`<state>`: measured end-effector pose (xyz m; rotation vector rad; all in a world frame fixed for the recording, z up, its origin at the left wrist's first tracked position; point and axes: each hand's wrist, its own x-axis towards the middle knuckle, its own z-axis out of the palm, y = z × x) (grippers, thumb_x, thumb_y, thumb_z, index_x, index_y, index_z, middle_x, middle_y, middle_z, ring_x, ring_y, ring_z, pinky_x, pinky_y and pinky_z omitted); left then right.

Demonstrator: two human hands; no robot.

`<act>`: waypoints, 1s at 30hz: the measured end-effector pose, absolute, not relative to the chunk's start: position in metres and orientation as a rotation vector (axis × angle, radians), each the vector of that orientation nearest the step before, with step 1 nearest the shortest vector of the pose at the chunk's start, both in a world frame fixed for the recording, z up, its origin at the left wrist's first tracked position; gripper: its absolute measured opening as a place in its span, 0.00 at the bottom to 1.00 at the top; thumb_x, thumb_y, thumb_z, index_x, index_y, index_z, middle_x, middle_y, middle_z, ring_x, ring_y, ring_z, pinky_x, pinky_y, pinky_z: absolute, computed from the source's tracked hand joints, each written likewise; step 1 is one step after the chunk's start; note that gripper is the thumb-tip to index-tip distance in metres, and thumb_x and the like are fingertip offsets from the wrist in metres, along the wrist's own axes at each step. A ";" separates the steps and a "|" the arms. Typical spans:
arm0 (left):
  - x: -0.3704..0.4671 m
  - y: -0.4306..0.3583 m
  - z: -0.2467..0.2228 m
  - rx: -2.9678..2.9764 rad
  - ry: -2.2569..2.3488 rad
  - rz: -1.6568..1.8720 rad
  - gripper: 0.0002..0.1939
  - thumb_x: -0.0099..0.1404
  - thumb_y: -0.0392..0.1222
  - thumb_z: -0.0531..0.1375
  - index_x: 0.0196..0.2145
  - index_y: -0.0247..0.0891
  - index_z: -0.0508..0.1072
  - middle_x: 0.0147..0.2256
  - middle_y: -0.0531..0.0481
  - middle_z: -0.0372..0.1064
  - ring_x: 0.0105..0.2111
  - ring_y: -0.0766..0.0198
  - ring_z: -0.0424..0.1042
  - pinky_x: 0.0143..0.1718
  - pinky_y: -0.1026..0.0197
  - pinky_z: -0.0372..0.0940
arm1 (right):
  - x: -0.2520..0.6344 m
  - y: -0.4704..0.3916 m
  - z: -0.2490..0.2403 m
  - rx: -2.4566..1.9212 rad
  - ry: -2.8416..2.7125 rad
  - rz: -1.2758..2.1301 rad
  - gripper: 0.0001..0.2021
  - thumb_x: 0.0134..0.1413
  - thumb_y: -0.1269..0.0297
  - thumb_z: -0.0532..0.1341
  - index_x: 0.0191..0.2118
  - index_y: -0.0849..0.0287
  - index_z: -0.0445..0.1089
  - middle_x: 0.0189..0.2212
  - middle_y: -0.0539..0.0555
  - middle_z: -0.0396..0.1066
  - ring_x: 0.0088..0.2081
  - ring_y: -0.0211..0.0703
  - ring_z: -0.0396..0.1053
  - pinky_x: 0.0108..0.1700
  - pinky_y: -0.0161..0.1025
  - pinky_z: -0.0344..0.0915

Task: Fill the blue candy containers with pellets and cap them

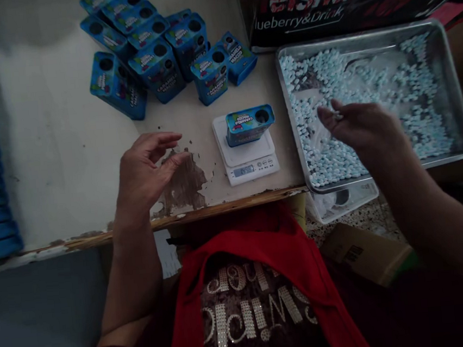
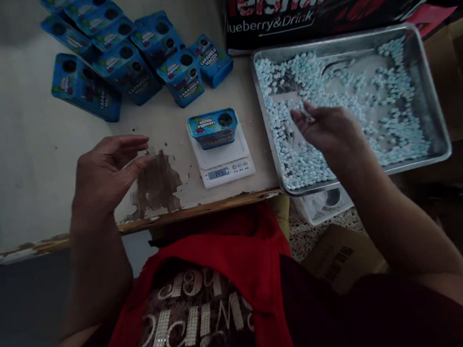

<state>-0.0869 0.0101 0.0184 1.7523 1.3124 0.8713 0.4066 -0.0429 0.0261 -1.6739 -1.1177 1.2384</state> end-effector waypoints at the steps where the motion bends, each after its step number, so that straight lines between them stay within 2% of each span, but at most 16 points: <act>1: -0.083 0.010 0.017 1.737 1.305 0.862 0.25 0.63 0.58 0.77 0.51 0.40 0.87 0.52 0.42 0.84 0.51 0.50 0.86 0.60 0.46 0.82 | 0.401 -0.051 0.019 -1.671 -1.059 1.258 0.15 0.54 0.48 0.75 0.33 0.43 0.69 0.41 0.57 0.77 0.54 0.62 0.75 0.48 0.54 0.80; 4: -0.073 0.009 0.017 1.746 1.306 0.788 0.26 0.63 0.61 0.77 0.51 0.43 0.87 0.54 0.42 0.84 0.52 0.49 0.86 0.59 0.46 0.82 | 0.373 -0.058 0.024 -1.657 -0.819 1.282 0.10 0.54 0.57 0.76 0.39 0.44 0.76 0.41 0.55 0.78 0.44 0.53 0.77 0.38 0.46 0.81; 6: -0.069 0.008 0.018 1.748 1.302 0.754 0.27 0.63 0.62 0.76 0.52 0.44 0.86 0.56 0.41 0.84 0.53 0.48 0.86 0.59 0.46 0.82 | 0.355 -0.052 0.042 -1.662 -0.748 1.337 0.09 0.55 0.61 0.77 0.41 0.46 0.80 0.39 0.54 0.80 0.36 0.45 0.75 0.32 0.39 0.76; 10: -0.068 0.007 0.020 1.747 1.274 0.766 0.28 0.63 0.62 0.77 0.54 0.43 0.85 0.57 0.41 0.84 0.54 0.47 0.86 0.60 0.45 0.81 | 0.332 -0.033 0.080 -1.688 -0.982 1.456 0.09 0.58 0.58 0.79 0.36 0.53 0.81 0.31 0.54 0.79 0.27 0.37 0.66 0.25 0.37 0.63; 13: -0.071 0.007 0.021 1.741 1.295 0.705 0.30 0.63 0.63 0.76 0.56 0.43 0.84 0.59 0.40 0.83 0.55 0.46 0.86 0.59 0.45 0.82 | 0.313 -0.018 0.106 -1.716 -1.492 1.342 0.10 0.59 0.54 0.79 0.38 0.52 0.83 0.28 0.52 0.78 0.28 0.41 0.67 0.28 0.40 0.61; 18: -0.080 0.007 0.016 1.804 1.287 0.646 0.26 0.66 0.61 0.74 0.56 0.46 0.84 0.60 0.40 0.81 0.54 0.46 0.86 0.58 0.47 0.82 | 0.275 0.009 0.142 -1.724 -2.226 0.881 0.06 0.59 0.53 0.77 0.39 0.44 0.87 0.31 0.51 0.81 0.39 0.54 0.77 0.39 0.48 0.67; 22: -0.094 0.011 0.011 1.838 1.281 0.675 0.26 0.65 0.58 0.73 0.56 0.46 0.84 0.60 0.41 0.79 0.52 0.46 0.86 0.59 0.42 0.82 | 0.258 0.025 0.144 -1.657 -2.347 0.894 0.06 0.56 0.50 0.77 0.33 0.41 0.86 0.32 0.51 0.81 0.44 0.59 0.79 0.42 0.50 0.69; 27: -0.110 0.013 0.012 1.836 1.297 0.683 0.25 0.65 0.55 0.73 0.57 0.46 0.83 0.62 0.41 0.77 0.54 0.46 0.85 0.61 0.42 0.82 | 0.244 0.028 0.147 -1.642 -2.271 0.990 0.07 0.49 0.55 0.81 0.32 0.42 0.84 0.34 0.52 0.82 0.48 0.63 0.78 0.44 0.53 0.70; 30: -0.115 0.012 0.013 1.841 1.300 0.688 0.26 0.65 0.56 0.74 0.57 0.46 0.83 0.62 0.41 0.77 0.54 0.47 0.85 0.63 0.41 0.80 | 0.241 0.022 0.157 -1.682 -2.207 0.895 0.07 0.51 0.57 0.80 0.31 0.44 0.82 0.37 0.56 0.81 0.49 0.66 0.76 0.47 0.55 0.69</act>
